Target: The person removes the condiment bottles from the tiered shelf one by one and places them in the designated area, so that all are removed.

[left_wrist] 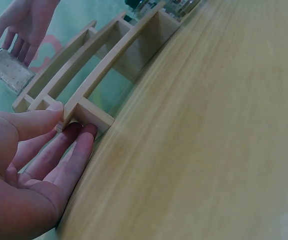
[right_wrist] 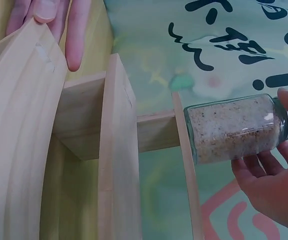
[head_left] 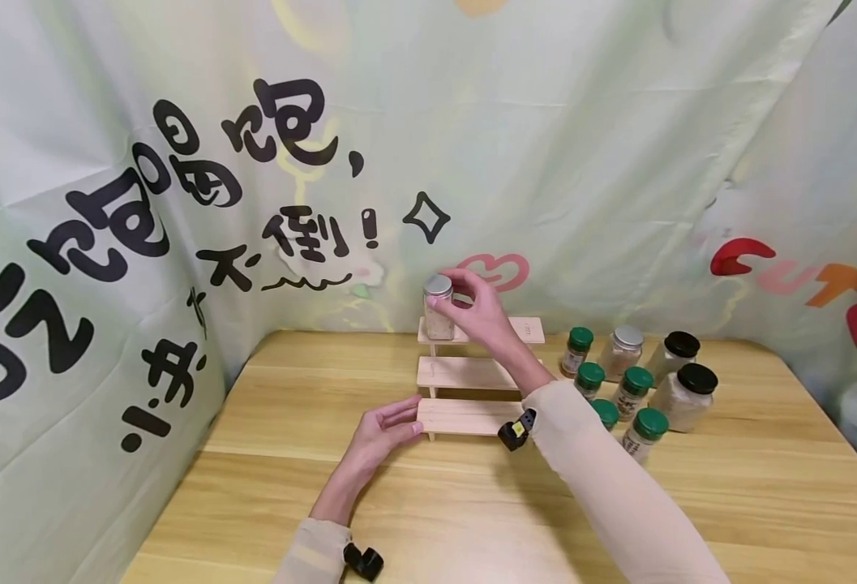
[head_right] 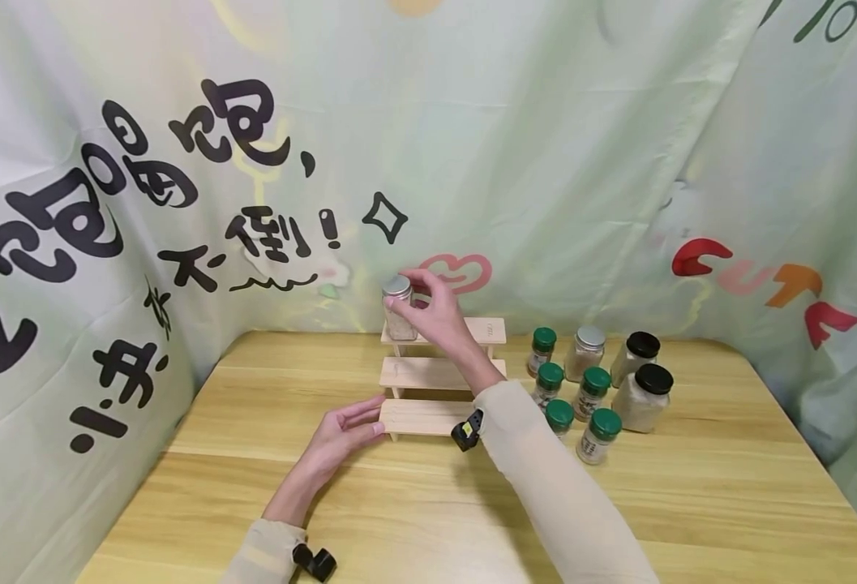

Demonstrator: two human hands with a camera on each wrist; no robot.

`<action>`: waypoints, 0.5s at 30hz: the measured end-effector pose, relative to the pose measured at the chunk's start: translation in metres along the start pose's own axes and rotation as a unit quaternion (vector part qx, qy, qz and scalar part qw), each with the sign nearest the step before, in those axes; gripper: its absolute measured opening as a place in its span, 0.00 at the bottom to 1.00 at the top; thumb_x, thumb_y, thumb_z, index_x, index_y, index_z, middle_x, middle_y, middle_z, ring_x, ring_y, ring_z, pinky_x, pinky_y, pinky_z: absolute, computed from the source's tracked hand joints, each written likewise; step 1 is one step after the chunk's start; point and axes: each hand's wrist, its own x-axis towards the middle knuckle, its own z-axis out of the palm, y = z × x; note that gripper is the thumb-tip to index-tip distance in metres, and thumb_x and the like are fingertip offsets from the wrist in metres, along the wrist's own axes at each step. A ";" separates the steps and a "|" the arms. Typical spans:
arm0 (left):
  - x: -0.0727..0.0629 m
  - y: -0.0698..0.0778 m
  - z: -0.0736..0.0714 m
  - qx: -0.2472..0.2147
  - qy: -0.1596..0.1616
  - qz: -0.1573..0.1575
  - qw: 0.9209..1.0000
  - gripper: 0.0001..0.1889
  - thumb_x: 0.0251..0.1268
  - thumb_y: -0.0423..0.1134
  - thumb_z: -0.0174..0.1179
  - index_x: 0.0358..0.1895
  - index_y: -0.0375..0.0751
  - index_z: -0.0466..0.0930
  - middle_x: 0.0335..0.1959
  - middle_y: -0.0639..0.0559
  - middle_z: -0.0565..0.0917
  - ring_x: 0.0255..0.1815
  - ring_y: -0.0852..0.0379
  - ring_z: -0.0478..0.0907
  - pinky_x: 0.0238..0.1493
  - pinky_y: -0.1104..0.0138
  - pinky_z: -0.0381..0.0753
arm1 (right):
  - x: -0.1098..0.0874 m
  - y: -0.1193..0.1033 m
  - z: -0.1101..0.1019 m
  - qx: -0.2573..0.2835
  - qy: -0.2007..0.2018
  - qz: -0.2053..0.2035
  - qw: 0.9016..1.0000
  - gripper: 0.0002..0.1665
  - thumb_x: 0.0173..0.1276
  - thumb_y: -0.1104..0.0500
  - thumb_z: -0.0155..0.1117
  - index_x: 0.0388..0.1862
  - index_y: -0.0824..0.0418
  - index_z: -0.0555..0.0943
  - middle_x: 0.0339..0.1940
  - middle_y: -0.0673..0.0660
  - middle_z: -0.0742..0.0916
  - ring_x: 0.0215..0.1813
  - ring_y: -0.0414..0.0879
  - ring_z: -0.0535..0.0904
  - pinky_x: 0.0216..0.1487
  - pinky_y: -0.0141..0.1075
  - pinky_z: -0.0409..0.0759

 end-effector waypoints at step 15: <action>0.000 0.001 0.000 -0.002 0.004 -0.004 1.000 0.31 0.64 0.30 0.70 0.71 0.34 0.73 0.66 0.35 0.78 0.61 0.44 0.82 0.61 0.61 0.84 | -0.001 -0.005 -0.002 -0.014 0.004 0.010 1.000 0.29 0.66 0.61 0.76 0.63 0.70 0.78 0.57 0.67 0.84 0.61 0.56 0.80 0.68 0.43 0.81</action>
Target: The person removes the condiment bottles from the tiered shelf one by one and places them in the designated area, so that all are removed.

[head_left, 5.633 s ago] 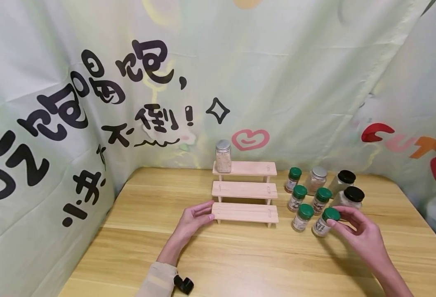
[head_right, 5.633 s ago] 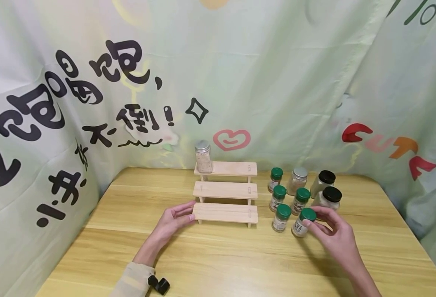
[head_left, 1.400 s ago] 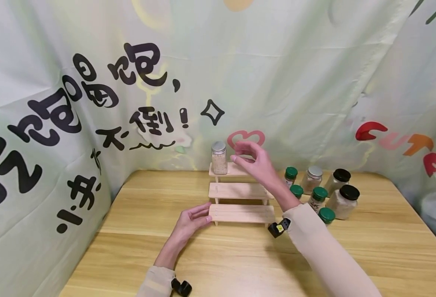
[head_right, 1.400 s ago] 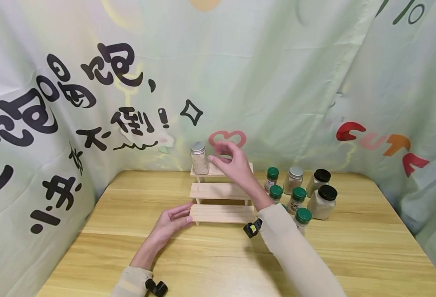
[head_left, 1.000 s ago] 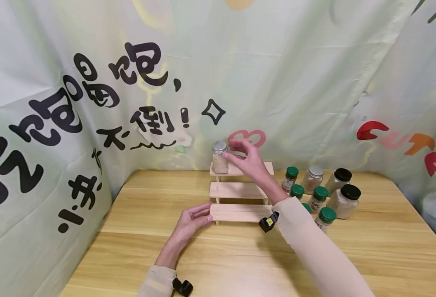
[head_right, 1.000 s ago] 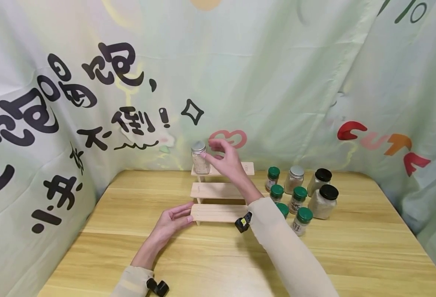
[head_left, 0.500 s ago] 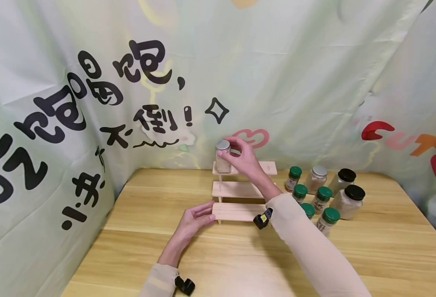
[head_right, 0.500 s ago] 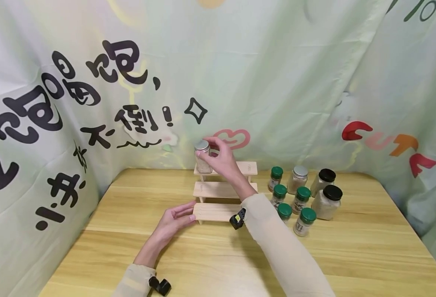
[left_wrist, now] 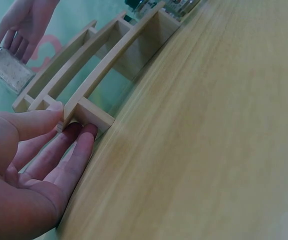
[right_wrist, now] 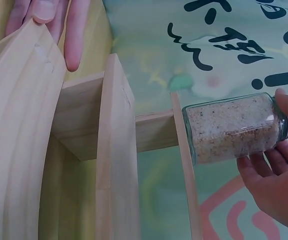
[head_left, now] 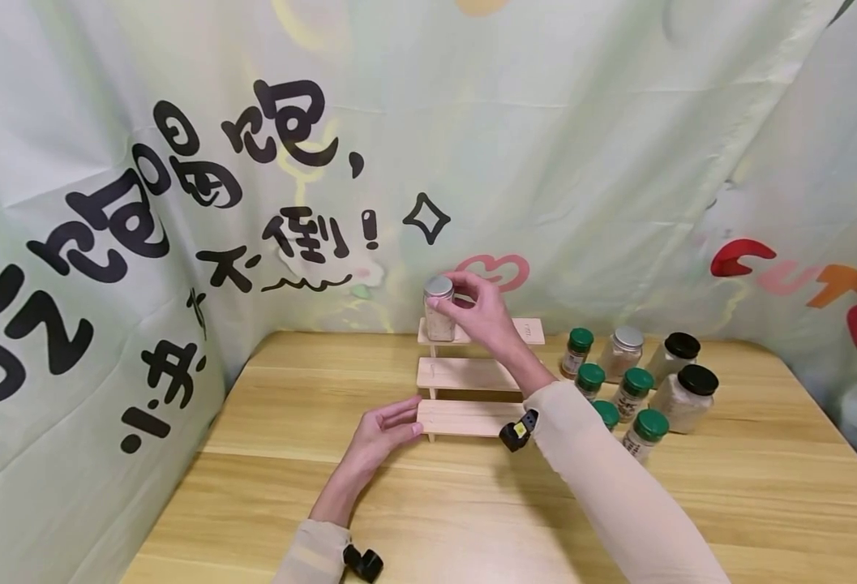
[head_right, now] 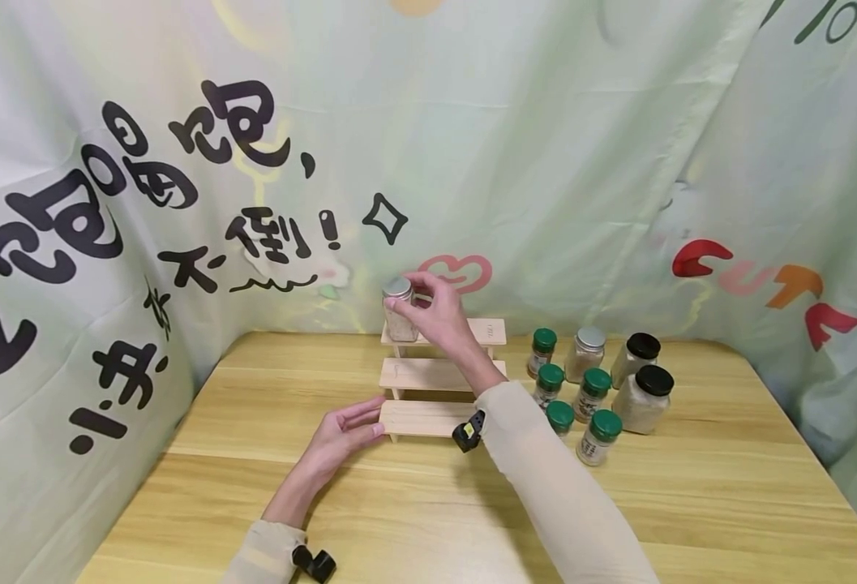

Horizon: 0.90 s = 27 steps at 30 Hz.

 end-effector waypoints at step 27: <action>0.002 -0.001 -0.001 0.010 -0.005 0.012 1.000 0.31 0.64 0.27 0.69 0.70 0.30 0.72 0.65 0.32 0.78 0.60 0.43 0.82 0.59 0.59 0.85 | -0.036 -0.014 -0.027 -0.022 0.002 -0.014 1.000 0.27 0.65 0.56 0.78 0.61 0.62 0.82 0.51 0.60 0.86 0.55 0.52 0.84 0.63 0.38 0.84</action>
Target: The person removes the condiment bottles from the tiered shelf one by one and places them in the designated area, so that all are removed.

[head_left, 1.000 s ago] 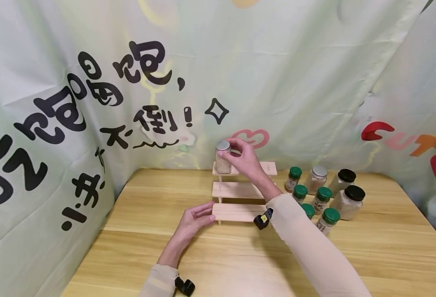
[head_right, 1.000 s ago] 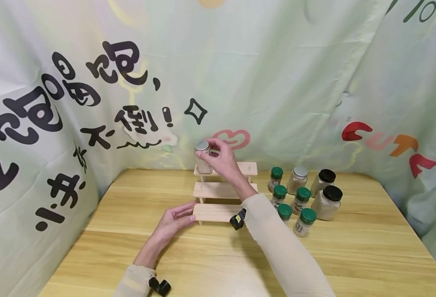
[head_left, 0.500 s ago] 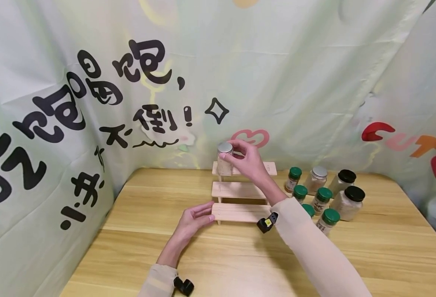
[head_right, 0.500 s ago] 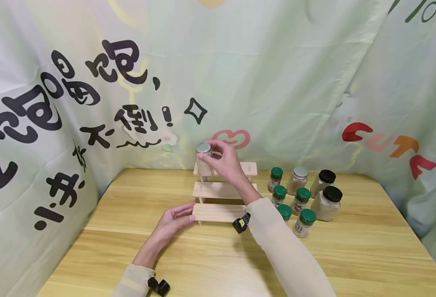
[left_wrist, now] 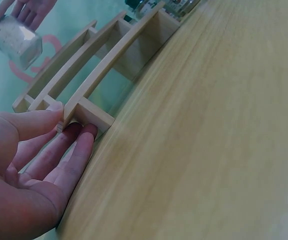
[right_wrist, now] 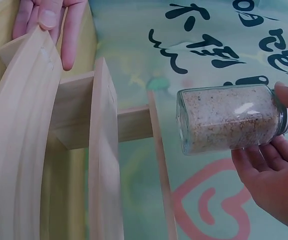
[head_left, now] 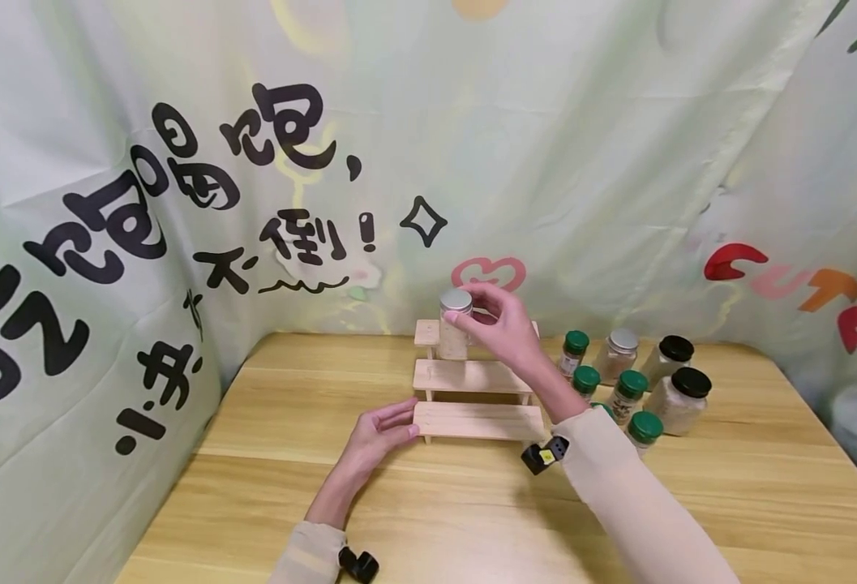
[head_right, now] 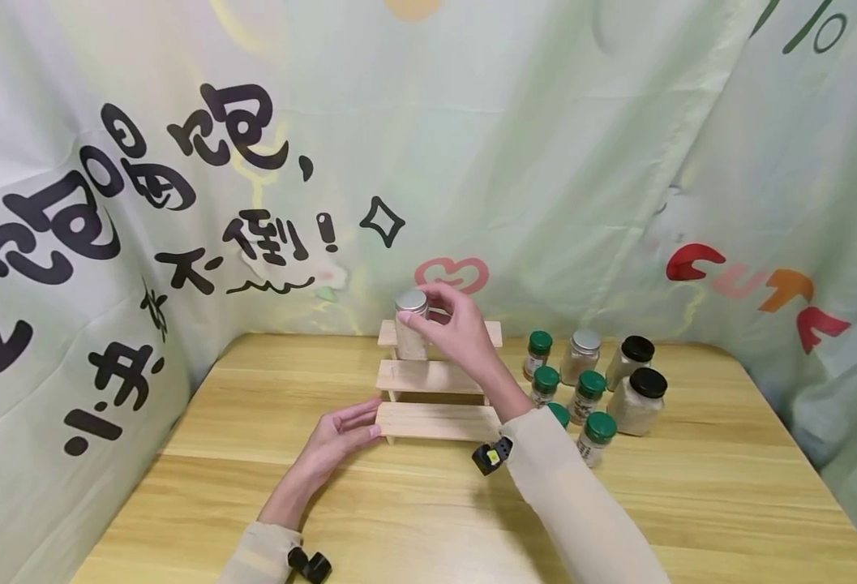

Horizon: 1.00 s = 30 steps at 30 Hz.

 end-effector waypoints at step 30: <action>-0.001 -0.002 -0.001 -0.008 0.000 -0.003 1.000 0.31 0.65 0.29 0.69 0.71 0.32 0.72 0.65 0.33 0.78 0.61 0.43 0.82 0.60 0.60 0.85 | -0.069 -0.011 -0.043 0.018 0.014 -0.016 1.000 0.22 0.66 0.64 0.75 0.58 0.65 0.81 0.51 0.60 0.86 0.54 0.48 0.83 0.58 0.32 0.85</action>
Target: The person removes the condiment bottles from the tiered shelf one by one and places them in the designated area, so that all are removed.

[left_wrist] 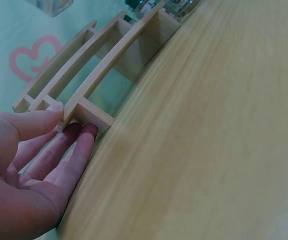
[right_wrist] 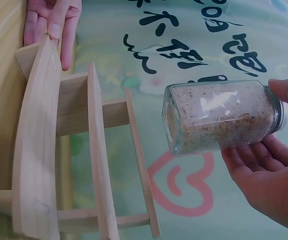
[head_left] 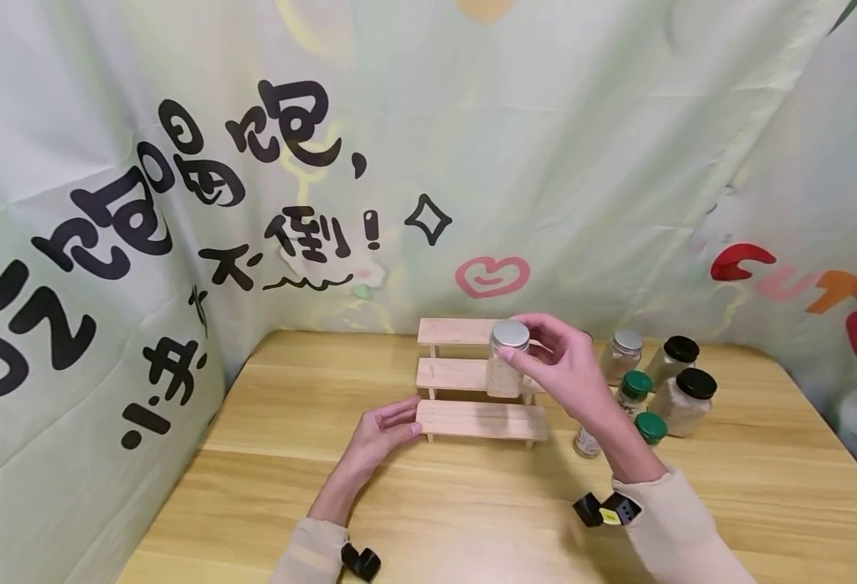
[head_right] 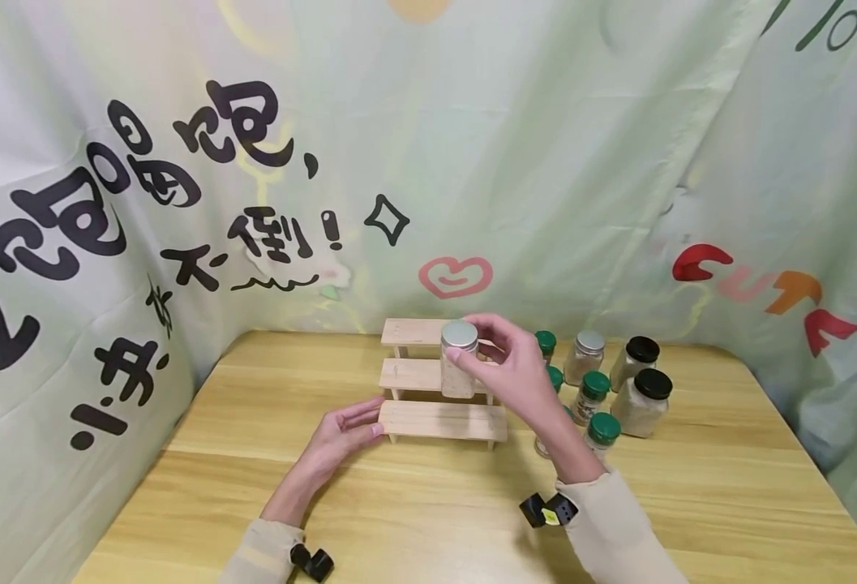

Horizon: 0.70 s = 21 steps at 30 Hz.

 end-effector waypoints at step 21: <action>0.001 0.000 0.001 -0.001 0.004 0.000 1.000 0.30 0.65 0.29 0.69 0.70 0.32 0.73 0.65 0.33 0.79 0.60 0.44 0.82 0.60 0.60 0.85 | -0.055 -0.008 -0.036 -0.063 0.049 -0.020 0.997 0.25 0.63 0.73 0.73 0.60 0.68 0.80 0.54 0.54 0.85 0.57 0.40 0.83 0.59 0.27 0.83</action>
